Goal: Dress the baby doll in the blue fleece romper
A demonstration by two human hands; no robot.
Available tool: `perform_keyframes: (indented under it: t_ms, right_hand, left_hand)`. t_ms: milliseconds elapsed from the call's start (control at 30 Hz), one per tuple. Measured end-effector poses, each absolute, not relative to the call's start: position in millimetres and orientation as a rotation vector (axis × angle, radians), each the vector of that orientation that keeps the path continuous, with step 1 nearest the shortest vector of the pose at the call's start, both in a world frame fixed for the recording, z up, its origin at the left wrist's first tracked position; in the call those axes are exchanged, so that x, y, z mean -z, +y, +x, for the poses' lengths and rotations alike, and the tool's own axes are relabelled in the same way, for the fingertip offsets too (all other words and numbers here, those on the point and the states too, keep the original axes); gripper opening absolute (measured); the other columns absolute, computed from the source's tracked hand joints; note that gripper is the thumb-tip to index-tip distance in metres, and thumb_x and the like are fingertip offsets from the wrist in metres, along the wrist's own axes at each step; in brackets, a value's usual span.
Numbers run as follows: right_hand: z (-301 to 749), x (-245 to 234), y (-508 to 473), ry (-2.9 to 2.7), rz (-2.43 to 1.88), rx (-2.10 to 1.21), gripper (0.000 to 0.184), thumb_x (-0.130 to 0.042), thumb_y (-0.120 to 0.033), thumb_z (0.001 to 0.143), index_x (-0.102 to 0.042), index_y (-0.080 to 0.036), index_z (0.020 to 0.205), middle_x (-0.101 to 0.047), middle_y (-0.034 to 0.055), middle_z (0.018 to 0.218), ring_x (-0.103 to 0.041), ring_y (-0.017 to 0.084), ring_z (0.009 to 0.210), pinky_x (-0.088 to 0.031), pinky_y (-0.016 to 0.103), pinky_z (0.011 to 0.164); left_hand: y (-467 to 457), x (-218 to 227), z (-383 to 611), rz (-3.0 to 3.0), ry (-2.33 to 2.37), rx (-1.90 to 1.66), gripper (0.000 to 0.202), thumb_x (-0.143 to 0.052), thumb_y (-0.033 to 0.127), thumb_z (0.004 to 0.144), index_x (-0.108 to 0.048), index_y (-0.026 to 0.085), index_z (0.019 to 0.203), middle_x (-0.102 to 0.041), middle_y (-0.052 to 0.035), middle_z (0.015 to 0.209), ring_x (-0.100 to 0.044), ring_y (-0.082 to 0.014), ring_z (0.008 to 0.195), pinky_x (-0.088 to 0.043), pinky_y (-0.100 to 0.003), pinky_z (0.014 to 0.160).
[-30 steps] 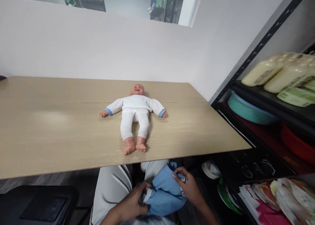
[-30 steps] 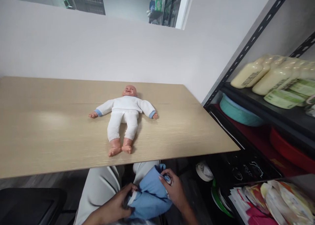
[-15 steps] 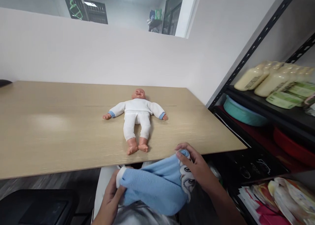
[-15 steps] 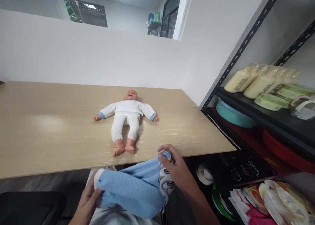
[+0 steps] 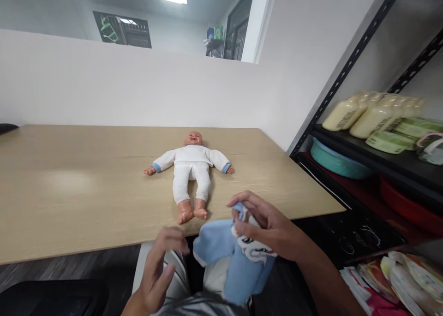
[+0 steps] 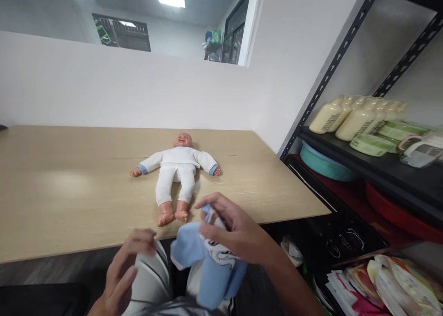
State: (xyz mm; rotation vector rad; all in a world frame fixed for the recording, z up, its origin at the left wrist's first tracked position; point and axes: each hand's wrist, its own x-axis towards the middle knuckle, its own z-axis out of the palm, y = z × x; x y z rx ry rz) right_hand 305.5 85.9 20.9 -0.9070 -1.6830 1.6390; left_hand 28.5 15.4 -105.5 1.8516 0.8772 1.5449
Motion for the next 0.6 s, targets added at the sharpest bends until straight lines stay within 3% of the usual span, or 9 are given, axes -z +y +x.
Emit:
perform_keyframes:
  t_ms: [33, 67, 133, 200, 267, 333, 500, 533, 600]
  right_hand:
    - [296.8, -27.1, 87.6, -1.804, -0.847, -1.652, 0.039, -0.081, -0.040, 0.089, -0.067, -0.028, 0.124, -0.066, 0.0005, 0.105, -0.062, 0.014, 0.091, -0.052, 0.025, 0.082]
    - [288.5, -33.1, 89.7, -1.903, -0.805, -1.652, 0.043, -0.083, -0.039, 0.087, -0.068, -0.029, 0.126, -0.068, 0.0010, 0.108, -0.063, 0.016, 0.092, -0.052, 0.027, 0.084]
    - [275.3, -44.0, 94.6, -2.041, -0.798, -1.584, 0.053, -0.086, -0.039, 0.083, -0.068, -0.031, 0.132, -0.070, 0.0005, 0.105, -0.063, 0.017, 0.086, -0.053, 0.029, 0.079]
    - [269.3, -52.3, 99.6, -2.084, -0.850, -1.481, 0.059, -0.088, -0.041, 0.080, -0.068, -0.033, 0.135, -0.070, -0.0014, 0.094, -0.062, 0.016, 0.075, -0.051, 0.028, 0.070]
    - [271.0, -55.6, 104.9, -2.054, -0.888, -1.432, 0.061, -0.088, -0.042, 0.080, -0.068, -0.033, 0.137, -0.068, -0.0026, 0.087, -0.062, 0.015, 0.072, -0.051, 0.027, 0.066]
    - [277.4, -51.5, 110.5, -1.996, -0.876, -1.482, 0.061, -0.086, -0.043, 0.082, -0.066, -0.031, 0.139, -0.068, -0.0017, 0.090, -0.066, 0.016, 0.078, -0.053, 0.028, 0.071]
    - [284.3, -10.3, 120.4, -2.105, -0.751, -1.552, 0.091, -0.096, -0.040, 0.071, -0.050, -0.028, 0.149, -0.068, 0.0054, 0.126, -0.064, 0.024, 0.116, -0.053, 0.035, 0.098]
    - [281.8, -1.0, 120.6, -2.139, -0.742, -1.535, 0.091, -0.097, -0.041, 0.069, -0.052, -0.027, 0.147, -0.067, 0.0055, 0.128, -0.063, 0.025, 0.118, -0.052, 0.037, 0.101]
    - [274.6, 13.2, 119.5, -2.230, -0.706, -1.500, 0.065, -0.093, -0.045, 0.074, -0.066, -0.025, 0.129, -0.071, 0.0030, 0.113, -0.065, 0.022, 0.104, -0.053, 0.036, 0.098]
  left_hand:
    - [25.3, 96.3, 34.1, 1.807, 0.946, -1.564, 0.027, -0.052, 0.046, 0.104, -0.061, 0.030, 0.125, -0.063, -0.0090, 0.125, -0.057, -0.0309, 0.122, -0.045, -0.045, 0.109]
    - [36.4, 86.1, 38.8, 1.796, 0.987, -1.490, 0.038, -0.058, 0.045, 0.102, -0.054, 0.030, 0.136, -0.057, -0.0113, 0.140, -0.050, -0.0332, 0.135, -0.041, -0.048, 0.115]
    - [59.1, 65.0, 44.6, 1.786, 1.031, -1.195, 0.066, -0.070, 0.047, 0.096, -0.042, 0.029, 0.152, -0.052, -0.0137, 0.149, -0.050, -0.0334, 0.137, -0.043, -0.047, 0.116]
    - [78.5, 46.1, 44.7, 1.822, 0.966, -0.957, 0.059, -0.071, 0.051, 0.095, -0.053, 0.026, 0.146, -0.063, -0.0108, 0.136, -0.059, -0.0306, 0.123, -0.050, -0.043, 0.107]
    - [90.4, 31.1, 40.8, 1.908, 0.845, -0.827, 0.037, -0.067, 0.052, 0.096, -0.071, 0.023, 0.120, -0.071, -0.0054, 0.108, -0.064, -0.0255, 0.100, -0.054, -0.038, 0.095]
    - [94.1, 20.3, 35.5, 1.990, 0.744, -0.805, 0.032, -0.064, 0.052, 0.099, -0.073, 0.021, 0.101, -0.068, -0.0028, 0.092, -0.062, -0.0225, 0.089, -0.054, -0.035, 0.090]
    - [84.2, 14.5, 22.8, 1.891, 0.805, -1.044, 0.039, -0.050, 0.056, 0.106, -0.064, 0.022, 0.117, -0.065, -0.0061, 0.111, -0.062, -0.0233, 0.104, -0.052, -0.034, 0.096]
    - [82.6, 16.1, 20.4, 1.852, 0.865, -1.100, 0.038, -0.049, 0.057, 0.106, -0.064, 0.023, 0.115, -0.064, -0.0046, 0.107, -0.062, -0.0219, 0.101, -0.052, -0.033, 0.095]
    - [82.1, 19.5, 14.9, 1.795, 0.985, -1.181, 0.035, -0.051, 0.056, 0.106, -0.063, 0.024, 0.110, -0.063, -0.0017, 0.099, -0.061, -0.0195, 0.093, -0.052, -0.030, 0.090]
